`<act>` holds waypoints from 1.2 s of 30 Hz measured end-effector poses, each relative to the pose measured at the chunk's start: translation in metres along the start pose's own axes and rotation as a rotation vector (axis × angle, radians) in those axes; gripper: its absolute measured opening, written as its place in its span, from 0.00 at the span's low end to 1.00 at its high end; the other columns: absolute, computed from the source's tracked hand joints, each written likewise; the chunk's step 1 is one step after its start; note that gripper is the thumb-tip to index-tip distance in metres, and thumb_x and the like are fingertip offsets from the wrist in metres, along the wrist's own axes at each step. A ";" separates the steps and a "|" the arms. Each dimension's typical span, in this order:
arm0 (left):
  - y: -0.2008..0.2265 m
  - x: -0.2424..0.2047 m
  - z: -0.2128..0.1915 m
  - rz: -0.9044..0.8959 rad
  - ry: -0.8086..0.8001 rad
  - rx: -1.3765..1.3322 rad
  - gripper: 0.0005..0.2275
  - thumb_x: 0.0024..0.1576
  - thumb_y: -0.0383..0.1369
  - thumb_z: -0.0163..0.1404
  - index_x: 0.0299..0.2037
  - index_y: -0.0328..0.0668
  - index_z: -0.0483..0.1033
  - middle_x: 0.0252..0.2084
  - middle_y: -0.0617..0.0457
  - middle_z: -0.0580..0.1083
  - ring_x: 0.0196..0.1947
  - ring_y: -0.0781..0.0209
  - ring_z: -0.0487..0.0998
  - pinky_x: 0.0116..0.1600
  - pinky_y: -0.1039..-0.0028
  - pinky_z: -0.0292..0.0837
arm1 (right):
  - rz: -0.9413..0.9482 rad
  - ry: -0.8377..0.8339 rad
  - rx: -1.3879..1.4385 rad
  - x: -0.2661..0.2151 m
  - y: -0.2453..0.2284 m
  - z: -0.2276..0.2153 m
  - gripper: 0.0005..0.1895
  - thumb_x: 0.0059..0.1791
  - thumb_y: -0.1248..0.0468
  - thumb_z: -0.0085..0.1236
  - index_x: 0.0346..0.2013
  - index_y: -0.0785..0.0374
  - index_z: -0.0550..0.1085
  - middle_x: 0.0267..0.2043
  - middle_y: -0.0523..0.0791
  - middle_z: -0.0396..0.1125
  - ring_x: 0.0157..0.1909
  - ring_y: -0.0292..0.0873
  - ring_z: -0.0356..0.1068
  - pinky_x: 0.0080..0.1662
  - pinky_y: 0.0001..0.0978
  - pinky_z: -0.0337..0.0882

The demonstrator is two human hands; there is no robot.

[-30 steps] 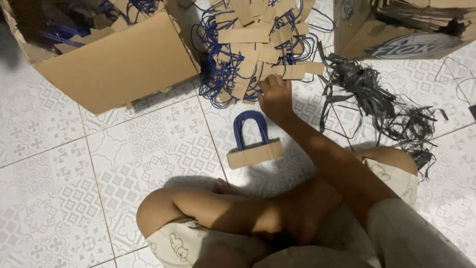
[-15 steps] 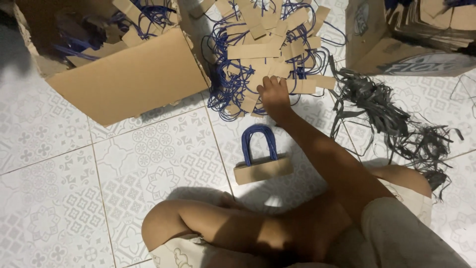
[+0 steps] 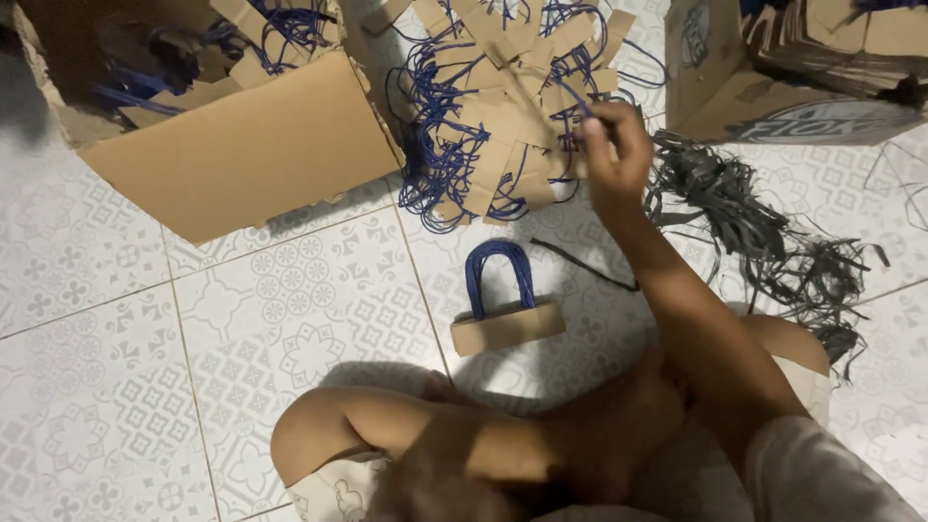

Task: Assembling bag handles by threading blue cords through pre-cut cardboard strips while sitting on the floor.

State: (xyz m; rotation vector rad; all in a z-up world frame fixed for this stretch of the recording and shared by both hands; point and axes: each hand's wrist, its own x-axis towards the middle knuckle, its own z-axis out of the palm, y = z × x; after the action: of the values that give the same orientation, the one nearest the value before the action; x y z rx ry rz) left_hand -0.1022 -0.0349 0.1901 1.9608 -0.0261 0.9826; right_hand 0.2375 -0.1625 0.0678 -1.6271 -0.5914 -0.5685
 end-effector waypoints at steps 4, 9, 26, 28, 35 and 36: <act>-0.065 0.068 0.029 -0.009 -0.002 -0.011 0.08 0.51 0.27 0.55 0.37 0.35 0.71 0.64 0.29 0.62 0.66 0.33 0.62 0.73 0.39 0.52 | 0.216 -0.086 0.128 -0.018 -0.034 -0.034 0.08 0.60 0.67 0.48 0.47 0.70 0.72 0.28 0.48 0.63 0.28 0.39 0.62 0.32 0.31 0.63; -0.111 0.072 0.033 -0.381 -0.561 -0.055 0.33 0.53 0.35 0.62 0.65 0.21 0.63 0.57 0.23 0.70 0.57 0.24 0.70 0.61 0.41 0.63 | 0.691 -0.348 0.255 -0.037 -0.073 -0.040 0.08 0.55 0.65 0.54 0.45 0.67 0.76 0.22 0.47 0.62 0.22 0.36 0.56 0.27 0.26 0.56; -0.191 -0.020 0.067 -0.818 -0.553 -0.218 0.12 0.56 0.31 0.60 0.46 0.41 0.72 0.41 0.45 0.83 0.42 0.53 0.84 0.45 0.66 0.79 | 0.932 -0.587 -0.059 -0.099 -0.105 -0.028 0.28 0.54 0.54 0.51 0.64 0.67 0.67 0.47 0.56 0.68 0.47 0.52 0.64 0.48 0.43 0.65; -0.192 -0.019 0.064 -0.852 -0.537 -0.261 0.13 0.57 0.29 0.59 0.48 0.39 0.70 0.42 0.42 0.82 0.42 0.53 0.84 0.45 0.68 0.80 | 0.991 -0.721 -0.182 -0.119 -0.091 -0.036 0.32 0.52 0.57 0.49 0.67 0.73 0.65 0.61 0.65 0.67 0.64 0.67 0.65 0.62 0.56 0.64; -0.188 -0.014 0.064 -0.814 -0.528 -0.182 0.25 0.53 0.30 0.64 0.57 0.36 0.65 0.45 0.41 0.82 0.47 0.46 0.83 0.47 0.63 0.78 | 0.852 -0.555 -0.217 -0.204 -0.024 -0.053 0.14 0.47 0.53 0.68 0.44 0.54 0.80 0.34 0.49 0.74 0.34 0.45 0.70 0.38 0.37 0.69; -0.183 -0.008 0.063 -0.787 -0.512 -0.131 0.29 0.51 0.29 0.64 0.62 0.34 0.64 0.47 0.40 0.81 0.50 0.43 0.82 0.49 0.59 0.77 | 0.807 -0.536 -0.233 -0.205 -0.028 -0.051 0.12 0.48 0.56 0.67 0.43 0.56 0.81 0.28 0.49 0.72 0.29 0.44 0.68 0.33 0.35 0.68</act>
State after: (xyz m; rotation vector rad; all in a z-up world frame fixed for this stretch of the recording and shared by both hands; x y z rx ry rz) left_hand 0.0012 0.0227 0.0372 1.8075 0.3569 -0.0353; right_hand 0.0635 -0.2216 -0.0408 -2.0678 -0.2003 0.4213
